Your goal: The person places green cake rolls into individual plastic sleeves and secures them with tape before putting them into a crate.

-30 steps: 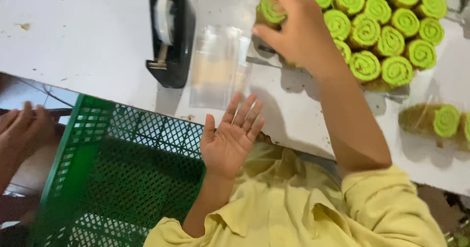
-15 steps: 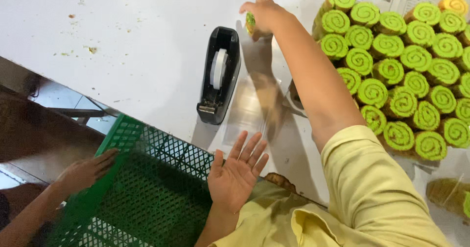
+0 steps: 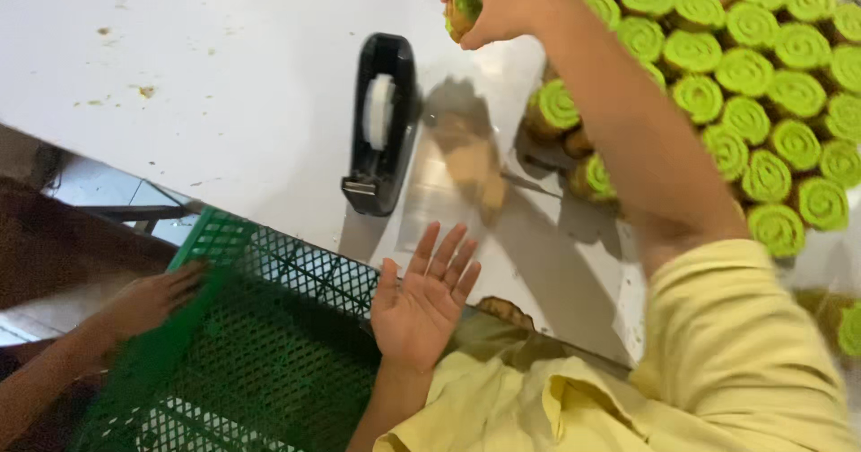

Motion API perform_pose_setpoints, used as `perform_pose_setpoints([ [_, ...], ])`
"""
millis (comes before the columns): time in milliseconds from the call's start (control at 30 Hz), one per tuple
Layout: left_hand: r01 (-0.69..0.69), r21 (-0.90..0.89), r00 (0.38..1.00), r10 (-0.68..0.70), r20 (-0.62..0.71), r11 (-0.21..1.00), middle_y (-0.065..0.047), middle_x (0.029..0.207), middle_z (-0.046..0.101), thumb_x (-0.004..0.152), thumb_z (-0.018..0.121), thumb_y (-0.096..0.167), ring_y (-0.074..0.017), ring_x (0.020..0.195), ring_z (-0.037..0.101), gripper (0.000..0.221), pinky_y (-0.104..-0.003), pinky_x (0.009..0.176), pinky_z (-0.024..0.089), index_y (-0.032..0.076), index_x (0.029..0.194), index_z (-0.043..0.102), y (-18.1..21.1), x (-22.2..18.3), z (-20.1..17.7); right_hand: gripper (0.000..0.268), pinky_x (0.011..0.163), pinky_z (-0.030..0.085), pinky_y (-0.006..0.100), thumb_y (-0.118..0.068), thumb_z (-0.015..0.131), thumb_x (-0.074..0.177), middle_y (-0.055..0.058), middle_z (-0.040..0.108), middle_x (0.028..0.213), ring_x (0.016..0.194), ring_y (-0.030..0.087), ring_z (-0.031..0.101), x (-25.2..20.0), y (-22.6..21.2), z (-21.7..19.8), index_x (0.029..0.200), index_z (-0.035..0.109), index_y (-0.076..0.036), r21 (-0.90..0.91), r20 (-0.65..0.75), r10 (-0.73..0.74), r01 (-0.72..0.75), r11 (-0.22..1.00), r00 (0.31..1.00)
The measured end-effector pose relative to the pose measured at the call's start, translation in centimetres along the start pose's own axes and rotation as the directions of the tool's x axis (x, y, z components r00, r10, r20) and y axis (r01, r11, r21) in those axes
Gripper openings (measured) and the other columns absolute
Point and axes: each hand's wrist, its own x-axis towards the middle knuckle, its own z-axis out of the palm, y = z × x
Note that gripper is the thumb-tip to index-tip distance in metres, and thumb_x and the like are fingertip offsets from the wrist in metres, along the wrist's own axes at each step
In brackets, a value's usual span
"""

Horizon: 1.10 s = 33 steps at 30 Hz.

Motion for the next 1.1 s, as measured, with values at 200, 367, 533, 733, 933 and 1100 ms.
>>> perform_pose_setpoints([
  [200,0.051,-0.057,0.999,-0.050,0.008,0.997,-0.024,0.174,0.012,0.114,0.041,0.047,-0.0434,0.160,0.016,0.070,-0.057,0.136,0.021,0.005,0.167,0.022,-3.1,0.6,0.0,0.026,0.089,0.052,0.047,-0.005,0.082,0.080,0.007,0.064,0.121,0.119,0.030,0.058,-20.4,-1.1,-3.4,0.101,0.076,-0.019,-0.112,-0.014,-0.204,0.201,0.973,0.979],
  [367,0.113,-0.029,0.993,-0.113,-0.026,0.993,-0.026,0.174,0.014,0.112,0.047,0.043,-0.0444,0.160,0.018,0.070,-0.058,0.133,0.022,0.004,0.166,0.026,-6.4,0.8,-1.3,0.073,0.102,0.050,0.050,-0.012,0.091,0.071,0.012,0.057,0.138,0.124,0.034,0.057,-34.2,7.5,7.1,0.138,0.066,-0.024,0.004,0.025,0.130,-0.130,0.992,0.991],
  [533,0.194,0.105,0.980,-0.197,0.024,0.975,-0.023,0.174,0.016,0.109,0.044,0.050,-0.0412,0.162,0.017,0.074,-0.058,0.134,0.015,0.009,0.168,0.025,-10.4,0.8,-3.3,0.068,0.095,0.059,0.055,-0.015,0.085,0.075,0.022,0.059,0.135,0.129,0.047,0.059,-37.9,13.0,16.1,0.140,0.065,-0.020,0.014,-0.054,0.345,-0.344,0.939,0.937],
  [733,0.238,0.147,0.967,-0.248,0.055,0.960,-0.022,0.176,0.007,0.111,0.036,0.054,-0.0405,0.163,0.010,0.076,-0.056,0.135,0.009,0.010,0.170,0.016,-14.1,-0.7,-4.1,0.087,0.093,0.058,0.058,-0.050,0.089,0.075,0.020,0.055,0.139,0.128,0.045,0.059,-39.8,13.7,15.9,0.152,0.052,-0.029,-0.031,-0.143,0.414,-0.422,0.906,0.899],
  [933,0.276,0.190,0.960,-0.281,0.001,0.942,-0.023,0.175,0.017,0.110,0.039,0.055,-0.0403,0.163,0.016,0.076,-0.055,0.135,0.012,0.010,0.168,0.024,-16.2,-0.8,-5.0,0.078,0.096,0.056,0.061,-0.021,0.086,0.080,0.023,0.053,0.150,0.138,0.048,0.052,-41.9,13.5,13.0,0.152,0.055,-0.022,0.016,-0.190,0.250,-0.252,0.968,0.949],
  [1100,0.313,0.238,0.948,-0.316,-0.024,0.920,-0.024,0.173,0.023,0.108,0.040,0.058,-0.0401,0.161,0.022,0.078,-0.056,0.134,0.016,0.010,0.167,0.027,-17.0,-0.7,-5.1,0.069,0.101,0.054,0.063,-0.005,0.081,0.082,0.021,0.053,0.152,0.143,0.047,0.047,-40.9,13.1,12.2,0.147,0.062,-0.021,-0.015,-0.024,0.139,-0.139,0.990,0.990],
])
